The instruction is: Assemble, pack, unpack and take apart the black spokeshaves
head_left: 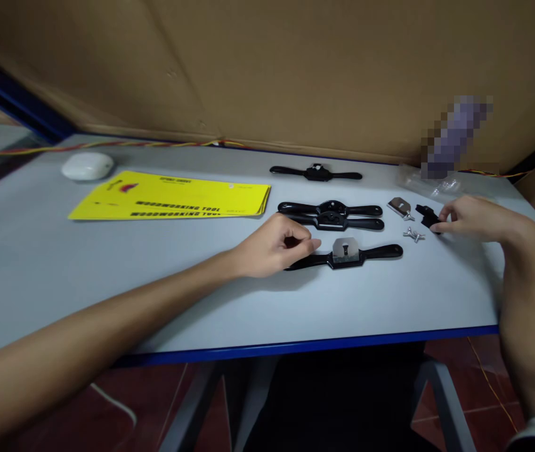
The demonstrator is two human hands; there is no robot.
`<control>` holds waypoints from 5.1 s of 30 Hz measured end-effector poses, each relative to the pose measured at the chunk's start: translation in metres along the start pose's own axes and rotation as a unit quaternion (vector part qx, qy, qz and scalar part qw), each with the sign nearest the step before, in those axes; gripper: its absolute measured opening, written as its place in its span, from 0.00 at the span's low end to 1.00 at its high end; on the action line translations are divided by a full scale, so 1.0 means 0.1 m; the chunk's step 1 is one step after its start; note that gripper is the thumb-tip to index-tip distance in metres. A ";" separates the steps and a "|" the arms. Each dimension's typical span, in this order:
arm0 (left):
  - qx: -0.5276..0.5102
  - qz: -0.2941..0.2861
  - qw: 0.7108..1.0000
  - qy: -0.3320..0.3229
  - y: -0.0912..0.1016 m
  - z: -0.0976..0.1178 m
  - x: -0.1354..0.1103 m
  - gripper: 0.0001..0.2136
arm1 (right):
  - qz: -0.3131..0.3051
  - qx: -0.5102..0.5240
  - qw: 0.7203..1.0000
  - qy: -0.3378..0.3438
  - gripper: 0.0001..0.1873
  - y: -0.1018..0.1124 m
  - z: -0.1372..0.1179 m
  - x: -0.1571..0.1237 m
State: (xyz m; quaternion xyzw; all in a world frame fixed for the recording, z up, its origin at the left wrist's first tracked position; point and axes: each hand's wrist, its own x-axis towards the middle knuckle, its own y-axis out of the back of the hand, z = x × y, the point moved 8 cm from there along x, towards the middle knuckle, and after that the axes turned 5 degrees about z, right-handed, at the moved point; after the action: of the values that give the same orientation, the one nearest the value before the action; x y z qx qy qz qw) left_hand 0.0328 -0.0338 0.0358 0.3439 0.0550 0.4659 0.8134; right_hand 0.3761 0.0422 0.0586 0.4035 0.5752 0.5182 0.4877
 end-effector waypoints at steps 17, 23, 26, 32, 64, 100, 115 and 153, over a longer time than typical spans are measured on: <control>0.084 -0.012 0.994 -0.069 -0.10 0.08 0.00 0.18 | 0.146 0.272 0.891 0.333 0.14 0.06 -1.86 -0.44; 0.096 -0.021 0.992 -0.081 -0.11 0.08 0.00 0.18 | 0.228 0.196 0.916 0.264 0.13 0.09 -1.55 -0.30; 0.110 -0.021 0.989 -0.096 -0.10 0.09 -0.01 0.18 | 0.239 0.127 0.939 0.215 0.14 0.15 -1.30 -0.22; 0.211 0.018 0.949 -0.235 -0.12 0.35 -0.12 0.16 | 0.157 0.031 0.975 0.153 0.10 0.13 -0.97 -0.14; 0.137 -0.102 0.940 -0.297 -0.50 0.74 -0.41 0.10 | 0.285 0.196 0.872 0.346 0.15 0.14 -1.54 -0.43; 0.325 0.063 0.921 -0.205 -0.23 0.34 -0.15 0.28 | 0.274 0.240 0.871 0.330 0.12 0.11 -1.65 -0.50; 0.244 -0.017 0.962 -0.122 -0.24 0.19 -0.04 0.25 | 0.303 0.253 0.839 0.374 0.10 0.06 -1.75 -0.54; 0.161 -0.031 0.983 -0.079 -0.06 0.08 0.01 0.19 | 0.275 0.245 0.846 0.385 0.13 -0.05 -2.21 -0.46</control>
State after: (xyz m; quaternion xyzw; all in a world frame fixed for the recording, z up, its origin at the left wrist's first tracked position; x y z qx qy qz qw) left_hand 0.0409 -0.0394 0.0388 0.5044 0.0759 0.3973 0.7629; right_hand 0.1687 -0.0480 0.0573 0.4195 0.6907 0.5869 -0.0503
